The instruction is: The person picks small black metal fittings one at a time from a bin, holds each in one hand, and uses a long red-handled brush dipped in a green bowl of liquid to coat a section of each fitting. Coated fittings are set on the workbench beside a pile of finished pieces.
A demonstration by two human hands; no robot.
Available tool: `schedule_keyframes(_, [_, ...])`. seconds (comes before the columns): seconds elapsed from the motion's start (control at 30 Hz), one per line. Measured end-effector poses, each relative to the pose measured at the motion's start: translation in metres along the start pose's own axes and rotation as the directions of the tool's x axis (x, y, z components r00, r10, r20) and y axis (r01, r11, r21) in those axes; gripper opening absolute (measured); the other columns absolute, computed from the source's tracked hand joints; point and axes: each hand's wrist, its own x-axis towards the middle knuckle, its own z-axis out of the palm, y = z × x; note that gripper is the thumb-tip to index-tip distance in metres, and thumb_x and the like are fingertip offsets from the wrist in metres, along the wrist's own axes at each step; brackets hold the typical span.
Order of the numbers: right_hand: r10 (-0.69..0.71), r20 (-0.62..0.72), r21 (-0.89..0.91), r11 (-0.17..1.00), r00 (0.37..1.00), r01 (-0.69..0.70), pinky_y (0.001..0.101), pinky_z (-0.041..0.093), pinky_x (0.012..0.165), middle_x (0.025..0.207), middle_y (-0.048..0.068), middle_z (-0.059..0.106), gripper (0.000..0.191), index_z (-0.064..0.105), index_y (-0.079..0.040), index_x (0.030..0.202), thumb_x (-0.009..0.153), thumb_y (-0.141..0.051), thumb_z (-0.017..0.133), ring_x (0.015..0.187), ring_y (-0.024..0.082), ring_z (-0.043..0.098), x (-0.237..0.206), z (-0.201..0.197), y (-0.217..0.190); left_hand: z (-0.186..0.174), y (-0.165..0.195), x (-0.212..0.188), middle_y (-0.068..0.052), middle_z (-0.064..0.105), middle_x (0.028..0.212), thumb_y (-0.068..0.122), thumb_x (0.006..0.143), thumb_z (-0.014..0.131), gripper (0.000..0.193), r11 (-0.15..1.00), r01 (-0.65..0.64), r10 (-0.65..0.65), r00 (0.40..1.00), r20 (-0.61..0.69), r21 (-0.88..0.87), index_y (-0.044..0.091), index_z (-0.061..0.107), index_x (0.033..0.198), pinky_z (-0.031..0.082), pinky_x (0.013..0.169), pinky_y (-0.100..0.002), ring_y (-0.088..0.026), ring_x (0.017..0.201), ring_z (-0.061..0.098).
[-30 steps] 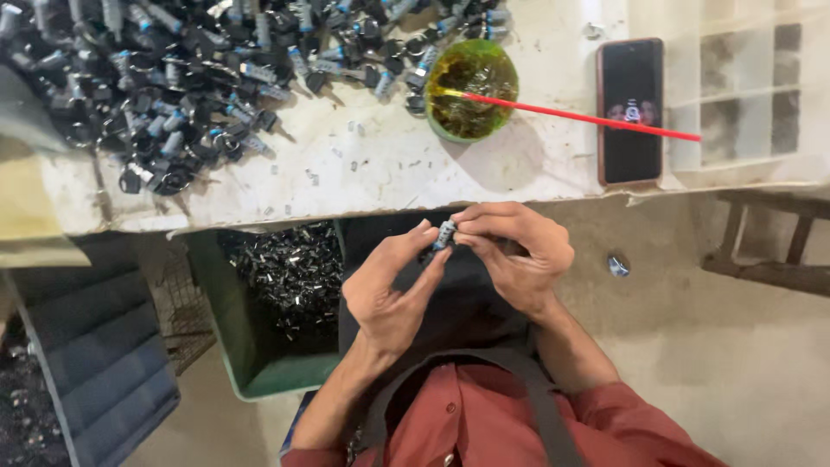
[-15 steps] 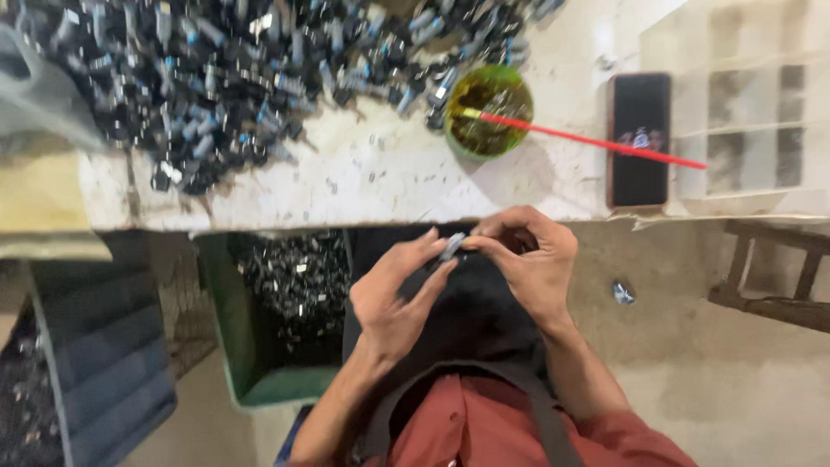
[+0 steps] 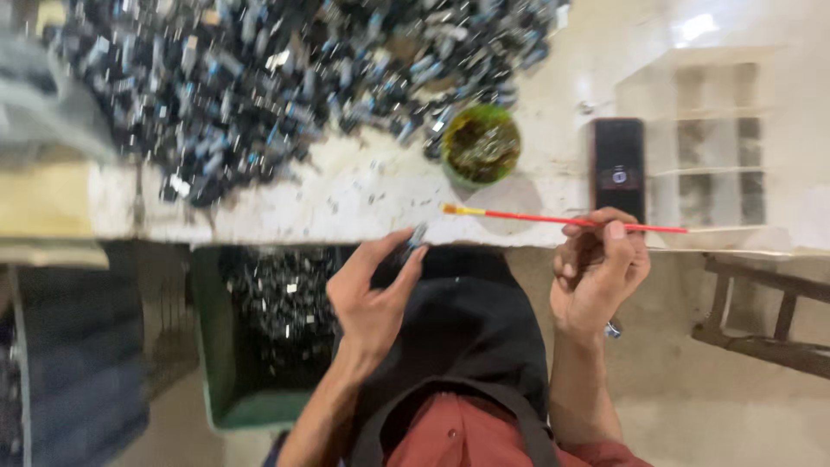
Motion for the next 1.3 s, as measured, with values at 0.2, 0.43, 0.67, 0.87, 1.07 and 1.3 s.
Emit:
schedule_keyframes(0.2, [0.054, -0.041, -0.006, 0.998, 0.998, -0.055, 0.0248, 0.030, 0.044, 0.085, 0.012, 0.063, 0.021, 0.059, -0.002, 0.109, 0.112, -0.021, 0.051, 0.045, 0.009, 0.039, -0.016, -0.011, 0.017, 0.002, -0.009, -0.004, -0.010, 0.075, 0.107, 0.001, 0.088, 0.084, 0.031, 0.997, -0.069, 0.070, 0.998, 0.009, -0.039, 0.001, 0.072, 0.116, 0.059, 0.089, -0.028, -0.017, 0.095, 0.074])
schedule_keyframes(0.43, [-0.071, -0.055, -0.059, 0.996, 0.996, 0.068, 0.0248, 0.030, 0.043, 0.084, 0.013, 0.064, 0.022, 0.060, 0.000, 0.108, 0.112, -0.021, 0.053, 0.050, 0.010, 0.042, -0.012, -0.009, 0.014, -0.001, -0.006, -0.006, -0.009, 0.076, 0.104, 0.001, 0.088, 0.084, 0.030, 0.994, 0.026, -0.024, 0.999, 0.026, -0.107, 0.001, 0.073, 0.116, 0.059, 0.084, -0.026, -0.014, 0.090, 0.074])
schedule_keyframes(0.67, [-0.283, -0.040, -0.127, 0.953, 0.958, 0.276, 0.0258, 0.032, 0.043, 0.078, 0.013, 0.063, 0.031, 0.062, 0.006, 0.107, 0.118, -0.022, 0.056, 0.049, 0.012, 0.046, 0.003, 0.003, 0.015, -0.020, -0.024, -0.020, -0.007, 0.075, 0.107, 0.001, 0.088, 0.083, 0.027, 0.995, 0.050, -0.059, 0.993, -0.098, -0.085, 0.003, 0.072, 0.113, 0.059, 0.089, -0.030, -0.017, 0.097, 0.073])
schedule_keyframes(0.87, [-0.025, 0.170, -0.327, 0.942, 0.985, 0.080, 0.0215, 0.039, 0.047, 0.096, 0.011, 0.073, 0.022, 0.058, 0.001, 0.124, 0.121, -0.021, 0.057, 0.057, 0.009, 0.054, 0.008, 0.021, 0.030, -0.056, -0.047, -0.023, -0.012, 0.059, 0.127, 0.002, 0.089, 0.075, 0.036, 0.917, 0.105, 0.000, 0.965, -0.264, 0.386, 0.007, 0.070, 0.124, 0.041, 0.108, -0.041, -0.032, 0.124, 0.051])
schedule_keyframes(1.07, [0.039, 0.450, -0.715, 0.614, 0.892, 0.334, 0.0299, 0.052, 0.071, 0.102, 0.010, 0.072, 0.014, 0.068, -0.005, 0.121, 0.108, -0.011, 0.069, 0.078, 0.014, 0.066, -0.026, 0.028, 0.026, -0.082, -0.088, 0.072, -0.010, 0.055, 0.140, 0.004, 0.098, 0.074, 0.026, 0.590, -0.201, 0.192, 0.976, 0.106, 0.782, 0.014, 0.078, 0.123, 0.038, 0.115, -0.049, -0.033, 0.136, 0.043])
schedule_keyframes(1.3, [0.087, 0.765, -0.644, 0.111, 0.638, 0.757, 0.0396, 0.054, 0.065, 0.112, 0.012, 0.063, 0.055, 0.066, -0.009, 0.134, 0.084, -0.027, 0.081, 0.086, 0.031, 0.069, -0.021, 0.056, 0.022, -0.075, -0.076, 0.071, -0.012, 0.067, 0.130, -0.002, 0.109, 0.057, 0.025, 0.920, -0.317, 0.360, 0.916, -0.179, 0.230, 0.006, 0.061, 0.132, 0.044, 0.117, -0.043, -0.028, 0.128, 0.058])
